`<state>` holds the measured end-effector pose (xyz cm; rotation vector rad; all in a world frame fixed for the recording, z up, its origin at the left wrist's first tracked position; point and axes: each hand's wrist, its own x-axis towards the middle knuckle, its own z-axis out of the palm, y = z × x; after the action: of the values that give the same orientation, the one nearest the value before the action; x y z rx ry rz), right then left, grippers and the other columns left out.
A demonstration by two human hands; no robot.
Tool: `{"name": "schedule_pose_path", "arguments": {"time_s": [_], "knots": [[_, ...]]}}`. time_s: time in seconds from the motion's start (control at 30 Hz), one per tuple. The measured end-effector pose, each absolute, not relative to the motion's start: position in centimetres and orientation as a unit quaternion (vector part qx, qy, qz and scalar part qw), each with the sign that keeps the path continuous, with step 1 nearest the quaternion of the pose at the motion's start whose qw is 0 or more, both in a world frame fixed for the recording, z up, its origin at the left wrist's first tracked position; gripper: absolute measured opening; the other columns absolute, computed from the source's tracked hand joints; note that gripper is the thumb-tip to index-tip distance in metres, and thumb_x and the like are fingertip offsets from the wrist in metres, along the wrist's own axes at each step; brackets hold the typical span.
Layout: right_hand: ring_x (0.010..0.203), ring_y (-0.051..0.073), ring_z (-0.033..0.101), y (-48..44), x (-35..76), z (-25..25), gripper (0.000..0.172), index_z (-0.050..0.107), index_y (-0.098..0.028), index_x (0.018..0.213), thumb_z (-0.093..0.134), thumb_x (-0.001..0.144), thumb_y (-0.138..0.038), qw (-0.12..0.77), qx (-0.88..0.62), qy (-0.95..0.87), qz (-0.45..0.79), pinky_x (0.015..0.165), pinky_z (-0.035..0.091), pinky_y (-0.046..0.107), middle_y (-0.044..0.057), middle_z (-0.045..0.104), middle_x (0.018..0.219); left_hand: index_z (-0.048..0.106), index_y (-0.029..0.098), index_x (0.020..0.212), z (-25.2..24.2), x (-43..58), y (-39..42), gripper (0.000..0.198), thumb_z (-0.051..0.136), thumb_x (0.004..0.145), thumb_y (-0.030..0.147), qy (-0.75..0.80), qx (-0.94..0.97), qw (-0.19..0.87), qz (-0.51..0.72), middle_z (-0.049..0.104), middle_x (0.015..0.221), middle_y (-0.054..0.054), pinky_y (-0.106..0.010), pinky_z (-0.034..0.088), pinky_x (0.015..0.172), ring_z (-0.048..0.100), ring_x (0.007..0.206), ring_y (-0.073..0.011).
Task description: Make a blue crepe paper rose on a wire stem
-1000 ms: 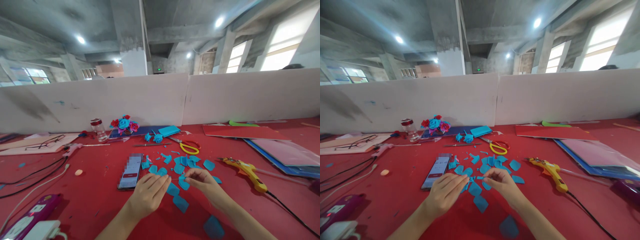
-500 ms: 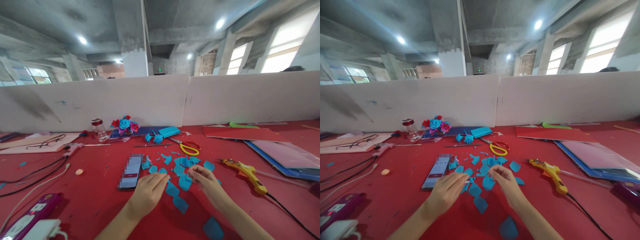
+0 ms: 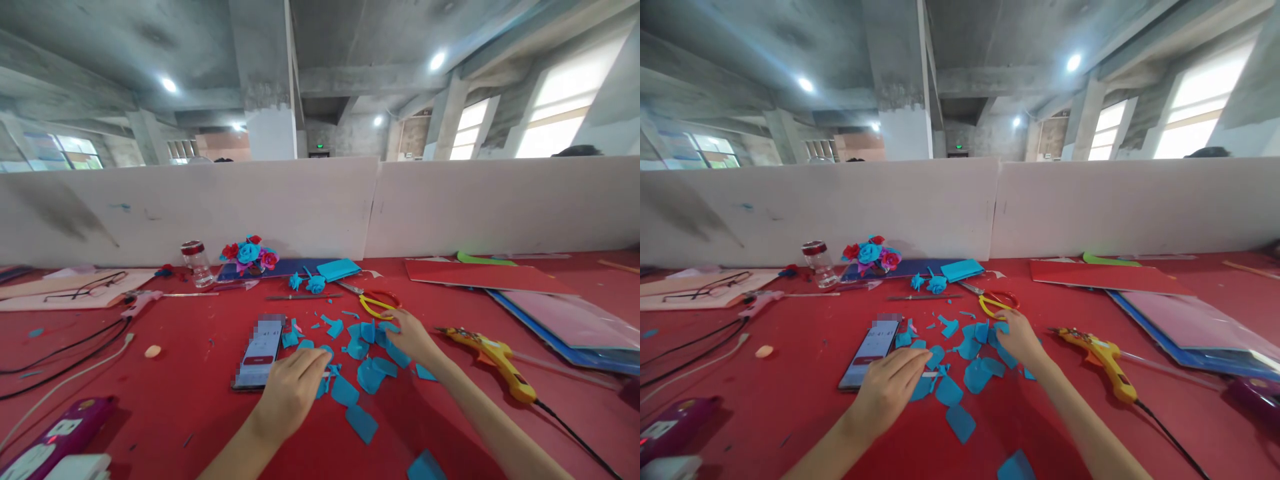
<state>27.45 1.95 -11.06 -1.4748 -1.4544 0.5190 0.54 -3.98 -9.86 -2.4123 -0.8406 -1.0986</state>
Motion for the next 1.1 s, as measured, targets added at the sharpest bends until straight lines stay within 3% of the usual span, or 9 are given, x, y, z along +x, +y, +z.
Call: {"name": "schedule_pose_path", "arguments": {"time_s": [0.1,0.2,0.43,0.63,0.9,1.0,1.1], "knots": [[0.091,0.026,0.055,1.9,27.3,-11.8,0.027,0.064,-0.016,0.073,0.048,0.055,-0.004,0.401,-0.627,-0.651,0.147,0.08,0.038,0.034,0.011,0.064,0.09,0.06,0.015,0.094,-9.6,0.4,-3.8,0.021,0.045,0.082,0.009,-0.308,-0.836,0.192,-0.411,0.066,0.085,-0.003,-0.023,0.053,0.065,0.062,0.077,-0.013],[0.085,0.026,0.059,1.5,27.8,-12.3,0.026,0.063,-0.016,0.08,0.043,0.066,-0.006,0.344,-0.644,-0.676,0.101,0.074,0.04,0.034,0.013,0.065,0.087,0.061,0.016,0.093,-9.5,0.2,-3.5,0.02,0.047,0.08,0.008,-0.317,-0.819,0.202,-0.433,0.066,0.083,-0.003,-0.021,0.052,0.063,0.062,0.074,-0.0121],[0.07,0.02,0.062,0.9,28.4,-12.8,0.03,0.051,-0.015,0.106,0.037,0.081,-0.025,0.331,-0.644,-0.688,0.056,0.064,0.045,0.028,0.007,0.066,0.079,0.06,0.016,0.09,-9.4,-0.6,-2.7,0.016,0.047,0.081,0.011,-0.34,-0.808,0.204,-0.435,0.066,0.082,-0.002,-0.022,0.051,0.065,0.062,0.074,-0.0121],[0.1,0.029,0.049,0.6,27.9,-12.5,0.029,0.056,-0.011,0.101,0.038,0.08,-0.019,0.309,-0.586,-0.741,-0.106,0.084,0.039,0.042,0.017,0.056,0.105,0.059,0.015,0.091,-9.9,-0.6,-2.4,0.021,0.042,0.082,0.008,-0.325,-0.835,0.216,-0.387,0.065,0.084,-0.004,-0.024,0.05,0.061,0.061,0.073,-0.0141],[0.082,0.02,0.052,-1.7,24.7,-10.3,0.02,0.061,-0.022,0.078,0.044,0.083,-0.031,0.284,-0.436,-0.851,0.066,0.076,0.04,0.034,0.007,0.059,0.084,0.058,0.016,0.086,-10.4,0.1,-2.9,0.018,0.041,0.082,0.01,-0.332,-0.869,0.184,-0.319,0.061,0.078,-0.004,-0.025,0.05,0.062,0.06,0.072,-0.0144],[0.066,0.018,0.053,-2.5,24.1,-9.9,0.022,0.061,-0.022,0.062,0.051,0.078,-0.033,0.251,-0.429,-0.857,0.135,0.063,0.04,0.028,0.003,0.058,0.064,0.058,0.016,0.084,-10.4,0.2,-3.0,0.017,0.041,0.083,0.012,-0.332,-0.874,0.178,-0.307,0.06,0.075,-0.003,-0.025,0.05,0.063,0.059,0.072,-0.0142],[0.062,0.016,0.055,-4.4,23.5,-9.3,0.011,0.063,-0.023,0.066,0.056,0.074,-0.027,0.21,-0.417,-0.865,0.184,0.056,0.039,0.024,0.001,0.061,0.064,0.058,0.017,0.083,-10.2,0.1,-2.9,0.018,0.041,0.082,0.011,-0.337,-0.866,0.173,-0.327,0.06,0.074,-0.003,-0.025,0.049,0.06,0.059,0.07,-0.0141]]}}
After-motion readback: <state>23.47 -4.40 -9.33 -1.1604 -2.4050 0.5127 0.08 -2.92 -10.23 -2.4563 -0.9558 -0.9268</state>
